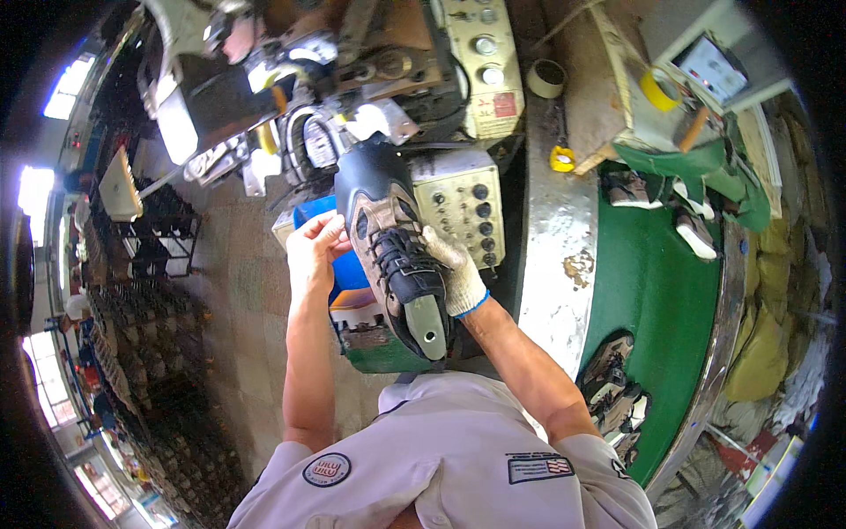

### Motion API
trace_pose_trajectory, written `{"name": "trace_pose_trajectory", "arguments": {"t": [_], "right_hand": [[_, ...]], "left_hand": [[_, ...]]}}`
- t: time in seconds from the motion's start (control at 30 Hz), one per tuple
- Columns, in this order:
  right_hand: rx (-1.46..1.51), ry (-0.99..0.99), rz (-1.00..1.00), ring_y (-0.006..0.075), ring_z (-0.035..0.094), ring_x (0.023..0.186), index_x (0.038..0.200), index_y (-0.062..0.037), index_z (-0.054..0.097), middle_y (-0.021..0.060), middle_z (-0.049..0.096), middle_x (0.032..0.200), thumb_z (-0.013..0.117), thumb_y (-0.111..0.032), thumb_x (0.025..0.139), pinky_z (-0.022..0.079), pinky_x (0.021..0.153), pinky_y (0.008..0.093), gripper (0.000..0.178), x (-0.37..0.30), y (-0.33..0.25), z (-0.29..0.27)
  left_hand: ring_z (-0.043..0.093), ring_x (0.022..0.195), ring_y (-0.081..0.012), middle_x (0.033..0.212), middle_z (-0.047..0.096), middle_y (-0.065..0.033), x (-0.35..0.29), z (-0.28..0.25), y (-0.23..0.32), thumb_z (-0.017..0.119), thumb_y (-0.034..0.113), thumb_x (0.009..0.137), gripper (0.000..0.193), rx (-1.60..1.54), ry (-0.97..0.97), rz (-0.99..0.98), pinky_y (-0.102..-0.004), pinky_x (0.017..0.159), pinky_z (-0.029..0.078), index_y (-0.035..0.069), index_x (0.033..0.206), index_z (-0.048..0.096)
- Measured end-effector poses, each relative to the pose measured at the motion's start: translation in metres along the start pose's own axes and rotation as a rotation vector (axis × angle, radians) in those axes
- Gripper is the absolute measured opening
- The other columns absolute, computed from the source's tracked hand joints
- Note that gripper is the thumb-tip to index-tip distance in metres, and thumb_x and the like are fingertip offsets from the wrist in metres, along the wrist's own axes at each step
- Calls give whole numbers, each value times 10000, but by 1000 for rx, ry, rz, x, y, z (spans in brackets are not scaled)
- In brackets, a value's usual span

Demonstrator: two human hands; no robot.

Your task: The person picks up shoes and shoe components from a conveyor belt, places them into a lasting machine to shape the upper, and returns the processed shoes to the belt.

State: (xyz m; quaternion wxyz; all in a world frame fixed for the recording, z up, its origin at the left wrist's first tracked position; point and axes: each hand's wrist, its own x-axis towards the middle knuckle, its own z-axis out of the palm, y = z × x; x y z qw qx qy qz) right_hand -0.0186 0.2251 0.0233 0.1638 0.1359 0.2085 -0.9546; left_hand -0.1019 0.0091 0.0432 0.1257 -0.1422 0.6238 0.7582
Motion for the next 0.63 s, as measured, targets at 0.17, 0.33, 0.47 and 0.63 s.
{"name": "trace_pose_trajectory", "arguments": {"t": [0.17,0.33,0.47,0.63], "right_hand": [[-116,15,-43,186,672,1081,1455,-32,488,111,644,1298,612,-276,1013,565,950,351,519,48,24,36],[-87,-20,-70,183,638,1163,1473,-40,486,95,617,1368,595,-259,1030,533,999,351,507,91,33,57],[-46,-38,-122,177,641,1141,1462,-43,503,94,639,1326,592,-275,1032,537,975,349,496,122,39,53],[-58,78,-133,172,660,1075,1418,-47,561,86,677,1247,625,-264,1015,541,936,331,462,146,55,41]], "left_hand": [[720,856,-185,1054,720,-112,17,-40,8,740,31,863,366,-145,141,79,-312,762,616,-42,1210,653],[704,996,-212,1173,690,-157,36,-55,18,715,-23,835,515,-289,135,219,-318,844,604,-59,1330,577],[690,1001,-193,1172,683,-147,47,-49,21,704,-34,848,536,-262,130,218,-250,843,564,-74,1361,552],[574,1136,-130,1314,627,-103,50,-36,-18,710,303,962,643,-355,230,-43,-293,1003,439,-23,1468,481]]}}
